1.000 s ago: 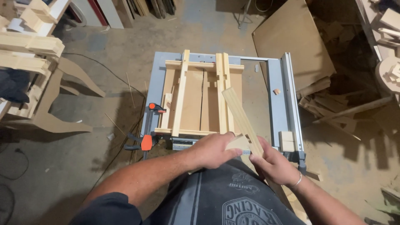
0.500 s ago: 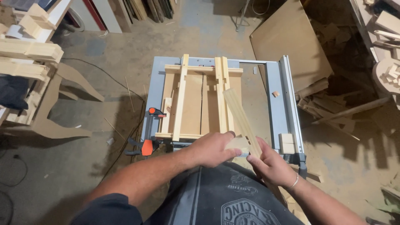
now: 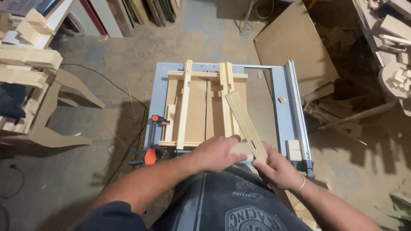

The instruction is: Assembling wooden slats by fitting them into pre-cut notches to create cross joints on a table saw sled.

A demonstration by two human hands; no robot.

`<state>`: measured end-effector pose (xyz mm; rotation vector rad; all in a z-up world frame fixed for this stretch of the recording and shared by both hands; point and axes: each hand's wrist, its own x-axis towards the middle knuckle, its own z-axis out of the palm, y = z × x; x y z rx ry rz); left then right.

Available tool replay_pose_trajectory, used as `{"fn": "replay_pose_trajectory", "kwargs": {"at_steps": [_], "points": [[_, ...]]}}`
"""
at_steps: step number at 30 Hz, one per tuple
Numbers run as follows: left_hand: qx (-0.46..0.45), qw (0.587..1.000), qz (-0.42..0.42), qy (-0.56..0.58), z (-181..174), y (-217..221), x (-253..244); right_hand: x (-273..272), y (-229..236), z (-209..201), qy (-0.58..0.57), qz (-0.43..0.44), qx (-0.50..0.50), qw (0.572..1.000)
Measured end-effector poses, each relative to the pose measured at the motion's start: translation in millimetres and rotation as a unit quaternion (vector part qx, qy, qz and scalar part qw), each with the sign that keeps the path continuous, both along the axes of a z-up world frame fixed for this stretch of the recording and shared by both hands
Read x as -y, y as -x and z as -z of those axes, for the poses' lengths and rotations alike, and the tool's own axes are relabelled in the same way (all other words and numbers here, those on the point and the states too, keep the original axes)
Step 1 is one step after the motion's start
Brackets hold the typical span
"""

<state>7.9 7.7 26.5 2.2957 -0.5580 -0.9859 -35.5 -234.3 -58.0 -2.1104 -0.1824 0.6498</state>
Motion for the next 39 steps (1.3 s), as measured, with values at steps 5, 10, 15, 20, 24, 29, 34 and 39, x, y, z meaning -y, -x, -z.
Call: {"fn": "replay_pose_trajectory", "kwargs": {"at_steps": [5,10,15,20,24,29,34,39], "points": [[0.016,1.0,-0.006,0.009,7.1,-1.0,-3.1,-8.6,-1.4,-6.7,-0.026,0.014,-0.019,0.999],[0.03,1.0,-0.005,0.0,5.9,-9.5,-2.4,-9.5,-6.5,-9.7,0.106,0.023,0.058,0.992],[-0.006,1.0,-0.013,0.017,4.5,-3.9,-1.7,-3.7,-10.6,-24.0,-0.119,-0.05,-0.056,0.99],[0.008,1.0,-0.001,0.008,-1.3,-10.4,-1.0,-3.0,-8.2,-11.3,0.017,-0.007,0.02,1.0],[0.021,0.999,-0.038,0.027,15.9,-14.2,2.4,-10.4,-10.9,-20.6,0.07,0.012,0.0,0.997],[0.033,0.999,-0.024,0.031,30.3,-20.6,1.2,-9.1,-17.6,-23.1,0.057,-0.009,0.025,0.998],[0.019,0.999,-0.032,0.036,5.6,-23.6,4.7,-6.8,-24.4,-37.9,-0.077,-0.028,-0.045,0.996],[0.06,0.997,-0.013,0.052,25.1,-38.6,4.5,-10.9,-29.0,-22.6,0.127,-0.014,0.062,0.99]]}}
